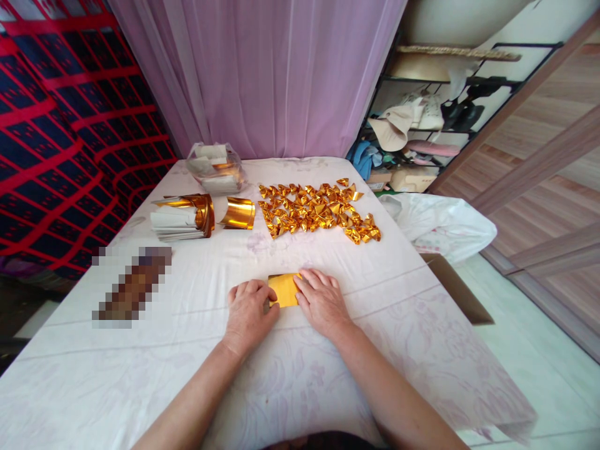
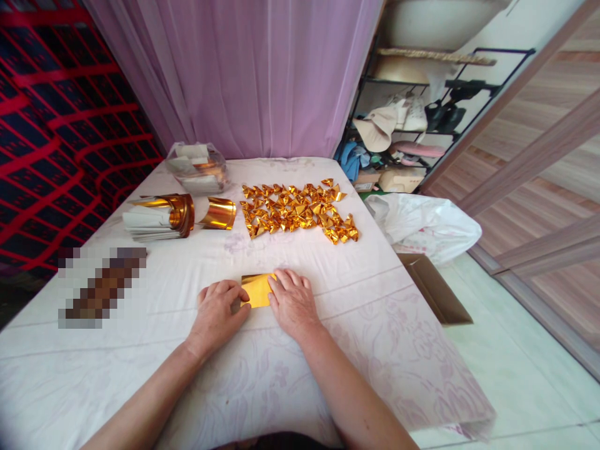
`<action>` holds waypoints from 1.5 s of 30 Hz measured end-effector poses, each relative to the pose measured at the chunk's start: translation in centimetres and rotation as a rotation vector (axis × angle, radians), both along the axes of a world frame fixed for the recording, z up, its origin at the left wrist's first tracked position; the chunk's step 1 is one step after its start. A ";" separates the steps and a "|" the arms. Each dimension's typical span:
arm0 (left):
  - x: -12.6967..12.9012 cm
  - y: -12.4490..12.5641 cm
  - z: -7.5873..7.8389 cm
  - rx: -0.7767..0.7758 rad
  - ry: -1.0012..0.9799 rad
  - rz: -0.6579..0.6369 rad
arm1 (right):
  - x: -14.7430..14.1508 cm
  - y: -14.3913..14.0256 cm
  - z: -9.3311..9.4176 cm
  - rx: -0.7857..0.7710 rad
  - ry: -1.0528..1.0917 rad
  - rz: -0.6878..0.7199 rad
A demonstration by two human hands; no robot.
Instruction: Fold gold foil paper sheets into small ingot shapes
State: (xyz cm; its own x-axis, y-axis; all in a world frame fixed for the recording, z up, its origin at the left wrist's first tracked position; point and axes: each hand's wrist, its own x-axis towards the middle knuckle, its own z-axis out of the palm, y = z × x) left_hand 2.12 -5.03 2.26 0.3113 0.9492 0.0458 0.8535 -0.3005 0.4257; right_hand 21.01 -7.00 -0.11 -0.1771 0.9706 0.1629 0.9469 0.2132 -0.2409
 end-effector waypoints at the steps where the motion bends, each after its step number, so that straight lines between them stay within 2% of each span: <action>1: -0.2 0.0 0.0 -0.005 0.000 0.001 | 0.0 0.0 0.0 -0.001 0.001 0.000; 12: -1.4 0.7 0.4 -0.092 -0.009 -0.042 | 0.0 0.0 0.1 -0.005 0.009 -0.004; 18: -1.7 0.9 0.2 -0.080 0.039 -0.083 | -0.1 0.0 0.1 0.009 0.013 -0.012; 25: -1.6 1.2 0.6 -0.102 0.100 -0.103 | -0.1 -0.6 0.2 0.151 -0.004 -0.001; 29: -1.6 1.4 0.6 -0.122 0.131 -0.099 | -0.6 -1.8 0.6 0.223 0.046 0.119; 32: -1.6 1.4 0.5 -0.120 0.142 -0.102 | -1.3 -2.7 0.7 0.153 0.080 0.287; 34: -1.5 1.5 0.4 -0.120 0.148 -0.101 | -1.6 -3.0 0.6 0.096 0.093 0.325; 39: -1.6 1.5 0.3 -0.121 0.140 -0.103 | -1.2 -3.2 0.4 0.014 0.100 0.301; 45: -1.7 1.6 0.3 -0.121 0.135 -0.102 | 0.5 -3.6 0.4 0.003 0.097 0.265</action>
